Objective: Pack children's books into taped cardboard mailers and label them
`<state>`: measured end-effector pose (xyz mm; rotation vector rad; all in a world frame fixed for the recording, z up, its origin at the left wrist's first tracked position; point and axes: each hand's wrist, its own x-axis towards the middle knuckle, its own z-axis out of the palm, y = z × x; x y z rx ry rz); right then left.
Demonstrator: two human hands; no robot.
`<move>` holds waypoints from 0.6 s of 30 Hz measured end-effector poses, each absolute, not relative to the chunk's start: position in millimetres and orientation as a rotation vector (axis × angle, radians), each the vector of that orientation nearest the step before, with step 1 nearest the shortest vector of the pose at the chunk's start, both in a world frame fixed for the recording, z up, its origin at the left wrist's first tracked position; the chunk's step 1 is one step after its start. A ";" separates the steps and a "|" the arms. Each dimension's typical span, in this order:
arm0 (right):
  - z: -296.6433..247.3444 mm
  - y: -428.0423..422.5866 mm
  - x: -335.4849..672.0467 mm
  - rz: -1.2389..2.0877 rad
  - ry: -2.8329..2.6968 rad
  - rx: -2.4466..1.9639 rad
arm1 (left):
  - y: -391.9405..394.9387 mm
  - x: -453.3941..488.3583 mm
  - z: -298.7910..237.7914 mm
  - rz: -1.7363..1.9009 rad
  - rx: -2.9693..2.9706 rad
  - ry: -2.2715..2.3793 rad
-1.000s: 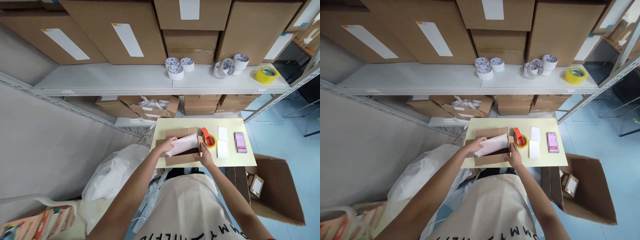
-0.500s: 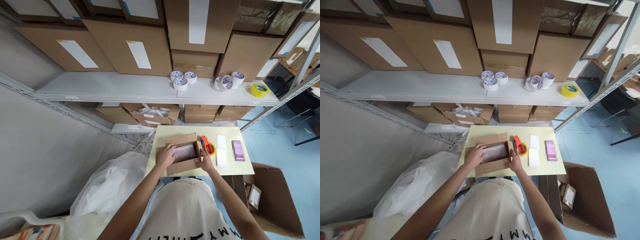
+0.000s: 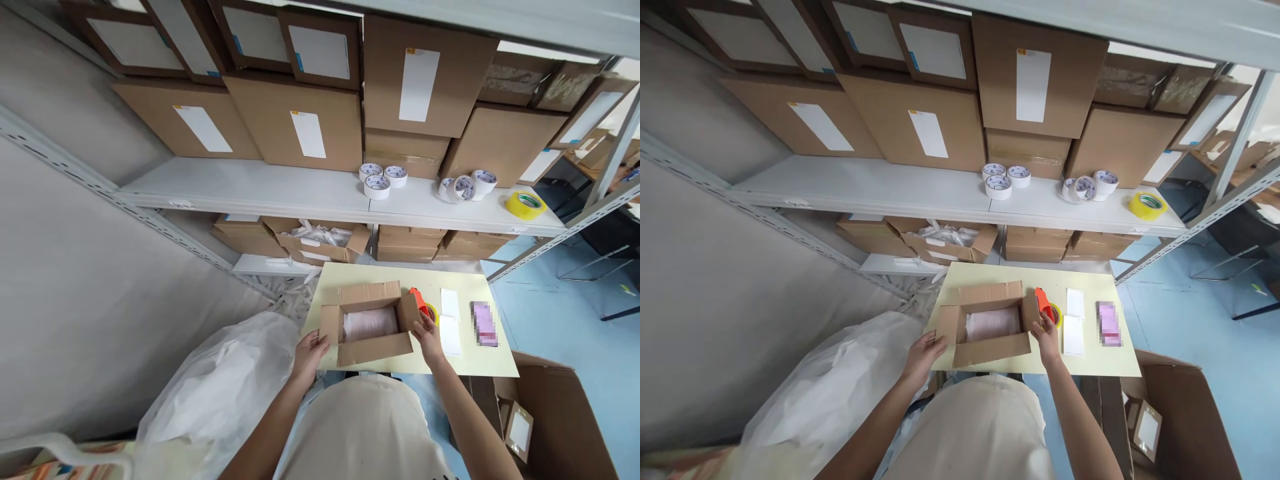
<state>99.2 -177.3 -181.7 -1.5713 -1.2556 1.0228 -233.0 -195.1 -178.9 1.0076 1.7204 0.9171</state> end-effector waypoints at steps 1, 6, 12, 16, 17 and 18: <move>-180.0 -177.1 96.4 1.057 -1.243 -1.565 | -192.3 -231.6 -175.3 0.936 1.008 1.697; -173.6 -186.1 78.6 1.034 -1.373 -1.574 | -178.4 -228.2 -157.1 0.919 1.287 1.702; -172.1 -200.0 81.7 0.856 -1.945 -1.517 | -179.2 -227.3 -147.0 0.611 1.805 1.486; -163.6 -196.5 96.1 0.855 -2.202 -1.489 | -181.4 -242.6 -144.9 0.400 2.057 1.271; -161.0 -195.1 98.8 0.847 -2.253 -1.481 | -181.6 -247.4 -144.9 0.353 2.105 1.240; -158.7 -194.0 100.7 0.840 -2.289 -1.473 | -181.9 -251.8 -145.3 0.310 2.146 1.220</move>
